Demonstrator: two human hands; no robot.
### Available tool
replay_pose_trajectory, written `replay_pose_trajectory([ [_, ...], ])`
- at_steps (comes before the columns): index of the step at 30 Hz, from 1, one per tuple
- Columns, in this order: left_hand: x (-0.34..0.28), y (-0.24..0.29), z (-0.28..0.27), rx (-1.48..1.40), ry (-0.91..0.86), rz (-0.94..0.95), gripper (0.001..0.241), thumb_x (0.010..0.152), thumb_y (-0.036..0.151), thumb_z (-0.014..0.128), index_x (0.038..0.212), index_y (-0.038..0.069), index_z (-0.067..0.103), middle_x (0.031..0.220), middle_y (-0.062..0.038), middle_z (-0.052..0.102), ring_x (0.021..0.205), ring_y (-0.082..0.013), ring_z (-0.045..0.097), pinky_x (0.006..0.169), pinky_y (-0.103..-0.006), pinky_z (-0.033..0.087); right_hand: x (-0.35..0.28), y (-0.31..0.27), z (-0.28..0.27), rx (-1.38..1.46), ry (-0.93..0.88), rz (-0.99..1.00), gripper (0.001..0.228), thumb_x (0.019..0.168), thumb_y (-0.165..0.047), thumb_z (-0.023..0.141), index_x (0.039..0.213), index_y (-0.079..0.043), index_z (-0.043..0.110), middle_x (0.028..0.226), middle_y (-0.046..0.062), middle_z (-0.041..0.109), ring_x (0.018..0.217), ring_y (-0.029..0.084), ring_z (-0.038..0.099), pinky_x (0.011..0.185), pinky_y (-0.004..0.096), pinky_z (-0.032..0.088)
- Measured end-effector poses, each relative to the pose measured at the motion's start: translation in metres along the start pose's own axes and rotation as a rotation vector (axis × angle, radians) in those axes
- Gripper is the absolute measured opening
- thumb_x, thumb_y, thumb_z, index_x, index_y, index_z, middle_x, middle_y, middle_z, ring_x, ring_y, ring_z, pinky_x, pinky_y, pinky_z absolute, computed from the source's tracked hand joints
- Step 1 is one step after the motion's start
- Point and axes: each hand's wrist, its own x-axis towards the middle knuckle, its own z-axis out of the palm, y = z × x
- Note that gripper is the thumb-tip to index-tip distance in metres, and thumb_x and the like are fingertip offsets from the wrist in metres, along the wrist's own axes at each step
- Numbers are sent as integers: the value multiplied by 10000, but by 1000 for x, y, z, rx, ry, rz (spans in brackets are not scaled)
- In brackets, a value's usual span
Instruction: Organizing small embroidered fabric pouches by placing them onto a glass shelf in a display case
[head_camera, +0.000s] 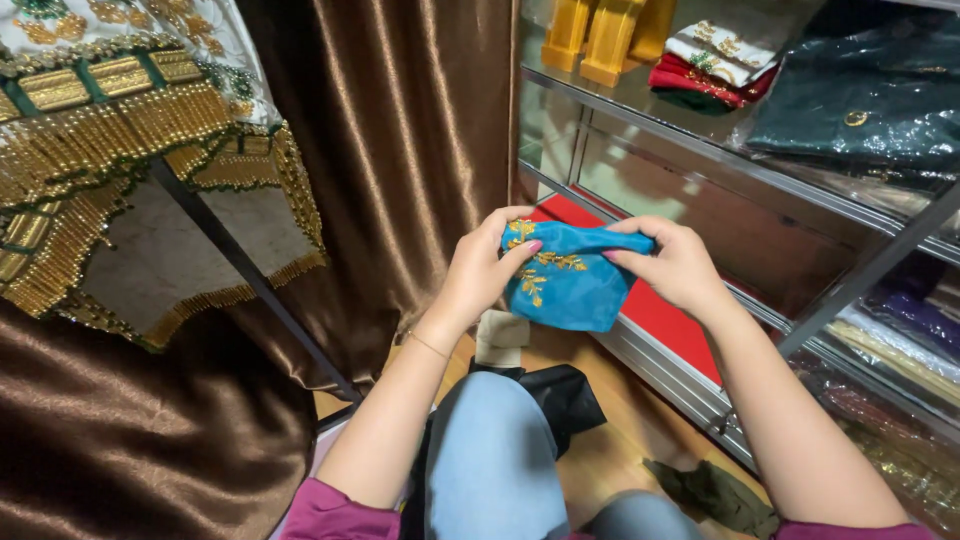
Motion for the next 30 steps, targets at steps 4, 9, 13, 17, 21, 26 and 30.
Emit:
replay_pose_trajectory([
  [4,1,-4,7,123,0,15,351,913,273,757,1250,224,674,1024,-138,760,1030,-369,730,902,-458,580,6,35,-2,-114,91,-110,317,770,-118,868,1073,-187,805,1002,67,706,952,247,675,818,360,545],
  [9,11,-18,8,343,51,132,217,869,335,788,1056,296,685,962,-16,728,1017,-269,716,901,-378,535,6,34,-15,-150,136,-266,236,811,-110,853,1032,-182,810,1213,113,526,1064,272,572,886,369,509],
  [13,18,-30,15,239,135,174,217,817,261,855,996,228,737,1026,-60,555,1037,-328,634,910,-406,519,0,15,-22,-91,77,-267,286,790,-60,834,1055,-155,786,1308,137,621,1172,339,622,985,444,491],
  [17,24,-38,24,-32,65,185,217,873,251,814,1059,186,723,1091,-118,616,1073,-343,637,944,-442,510,-2,14,-26,245,56,19,240,866,-19,762,1099,-74,742,1014,54,718,893,101,625,820,272,539],
  [21,38,-48,44,-190,-10,9,228,1016,299,638,1234,239,666,1003,-117,716,1055,-270,702,921,-430,557,-3,6,-28,489,64,128,194,892,-46,751,1080,-76,715,761,-28,640,625,41,642,561,184,536],
  [26,39,-27,54,-302,-79,21,420,1002,223,609,1394,129,489,1259,-274,607,1253,-432,558,1063,-545,445,6,14,-26,683,123,196,185,854,-18,790,991,-57,672,701,38,683,546,93,676,474,208,559],
  [30,48,-30,59,-235,-135,-73,759,848,276,807,1482,162,406,1169,-150,725,1153,-343,652,1006,-485,501,14,34,-32,704,138,226,211,824,25,788,973,-52,659,695,32,675,540,100,684,458,225,573],
])
